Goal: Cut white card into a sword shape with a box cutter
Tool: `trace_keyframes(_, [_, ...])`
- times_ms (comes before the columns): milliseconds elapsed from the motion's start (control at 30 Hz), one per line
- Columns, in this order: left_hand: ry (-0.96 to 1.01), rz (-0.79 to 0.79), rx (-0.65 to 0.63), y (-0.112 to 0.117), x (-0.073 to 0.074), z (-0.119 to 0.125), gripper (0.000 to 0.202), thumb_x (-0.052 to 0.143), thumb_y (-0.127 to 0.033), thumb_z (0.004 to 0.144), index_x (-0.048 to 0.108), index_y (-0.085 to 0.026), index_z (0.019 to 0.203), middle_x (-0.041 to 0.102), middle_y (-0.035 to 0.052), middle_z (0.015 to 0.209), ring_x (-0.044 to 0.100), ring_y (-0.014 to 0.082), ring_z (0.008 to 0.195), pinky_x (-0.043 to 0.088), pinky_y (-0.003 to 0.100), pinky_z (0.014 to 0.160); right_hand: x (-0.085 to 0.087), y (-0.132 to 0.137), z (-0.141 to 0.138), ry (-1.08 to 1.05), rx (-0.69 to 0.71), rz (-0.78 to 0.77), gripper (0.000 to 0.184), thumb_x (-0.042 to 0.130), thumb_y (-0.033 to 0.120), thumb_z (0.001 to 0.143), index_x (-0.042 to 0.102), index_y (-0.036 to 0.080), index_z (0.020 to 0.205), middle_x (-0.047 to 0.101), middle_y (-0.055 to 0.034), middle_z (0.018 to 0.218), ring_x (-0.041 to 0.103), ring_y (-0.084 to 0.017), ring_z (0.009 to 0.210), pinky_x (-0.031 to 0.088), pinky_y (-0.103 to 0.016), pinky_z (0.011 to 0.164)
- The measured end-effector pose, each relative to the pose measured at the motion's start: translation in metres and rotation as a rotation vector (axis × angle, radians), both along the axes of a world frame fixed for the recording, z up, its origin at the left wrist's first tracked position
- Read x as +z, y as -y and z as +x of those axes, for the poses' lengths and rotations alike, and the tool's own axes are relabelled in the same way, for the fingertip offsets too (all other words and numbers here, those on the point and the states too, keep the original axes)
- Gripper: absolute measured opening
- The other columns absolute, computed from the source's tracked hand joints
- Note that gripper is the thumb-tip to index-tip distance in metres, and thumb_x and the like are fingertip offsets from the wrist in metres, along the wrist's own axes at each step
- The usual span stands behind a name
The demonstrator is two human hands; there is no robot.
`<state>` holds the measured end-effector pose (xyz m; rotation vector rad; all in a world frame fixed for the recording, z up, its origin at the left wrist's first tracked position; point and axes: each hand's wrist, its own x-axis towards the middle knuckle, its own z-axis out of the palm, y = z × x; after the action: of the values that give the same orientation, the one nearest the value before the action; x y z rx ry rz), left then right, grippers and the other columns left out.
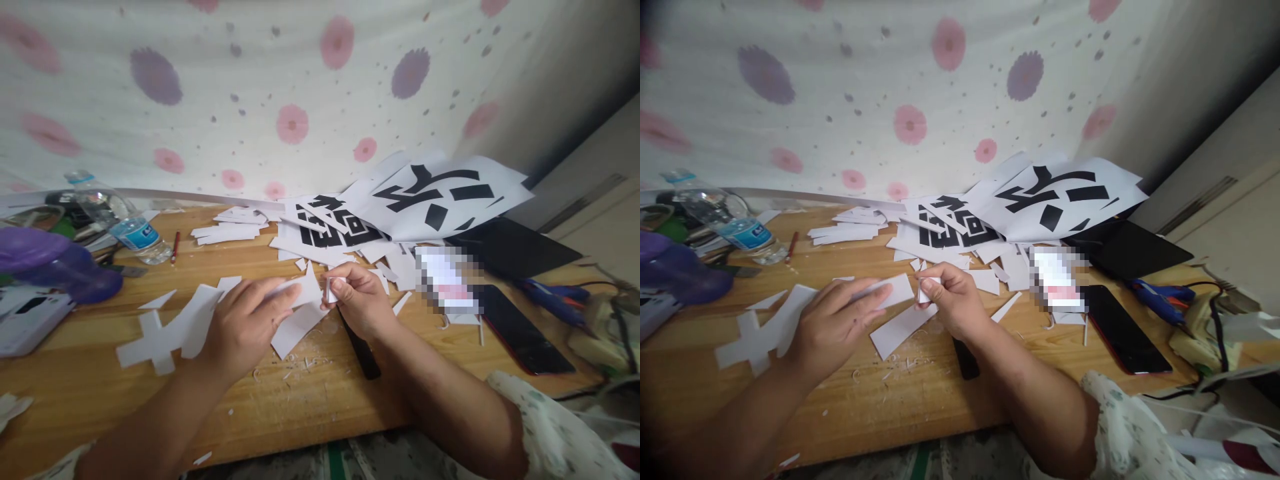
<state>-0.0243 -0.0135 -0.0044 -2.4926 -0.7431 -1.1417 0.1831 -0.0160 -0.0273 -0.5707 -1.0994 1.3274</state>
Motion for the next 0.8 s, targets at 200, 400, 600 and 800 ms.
trace_keyframes(200, [-0.043,0.054,0.006,-0.006,-0.001,-0.003,0.029,0.069,-0.012,0.083,0.065,-0.017,0.111,0.07,0.0096,0.101,0.063,0.0197,0.08,0.052,0.034,0.071,0.003,-0.009,0.015,0.339,-0.183,0.077,0.021,0.068,0.044,0.083,0.07,0.023,0.085,0.067,0.0014,0.068,0.061,-0.013,0.064,0.05,-0.03,0.066])
trace_keyframes(400, [-0.076,0.049,-0.023,-0.007,-0.001,-0.002,0.025,0.065,-0.012,0.086,0.068,-0.018,0.11,0.072,0.0083,0.103,0.061,0.0211,0.082,0.047,0.034,0.07,0.009,-0.008,0.018,0.571,-0.19,0.135,0.039,0.056,0.054,0.088,0.068,0.022,0.105,0.07,-0.0057,0.096,0.064,-0.017,0.089,0.05,-0.034,0.081])
trace_keyframes(600, [-0.197,-0.002,-0.033,-0.004,-0.01,0.005,0.025,0.048,-0.018,0.097,0.069,-0.027,0.108,0.07,0.0038,0.116,0.06,0.0211,0.099,0.036,0.043,0.091,0.008,-0.001,0.008,0.632,0.13,-0.073,0.038,0.069,0.054,0.077,0.067,0.017,0.084,0.064,-0.0011,0.073,0.055,-0.012,0.061,0.044,-0.025,0.056])
trace_keyframes(800, [0.048,-0.197,-0.035,0.002,-0.015,0.013,0.023,0.054,-0.019,0.091,0.07,-0.027,0.105,0.069,0.0075,0.118,0.059,0.0229,0.108,0.033,0.046,0.098,0.001,-0.009,0.009,0.49,0.04,-0.306,0.044,0.076,0.057,0.066,0.062,0.017,0.074,0.06,0.0021,0.06,0.048,-0.01,0.051,0.038,-0.024,0.052])
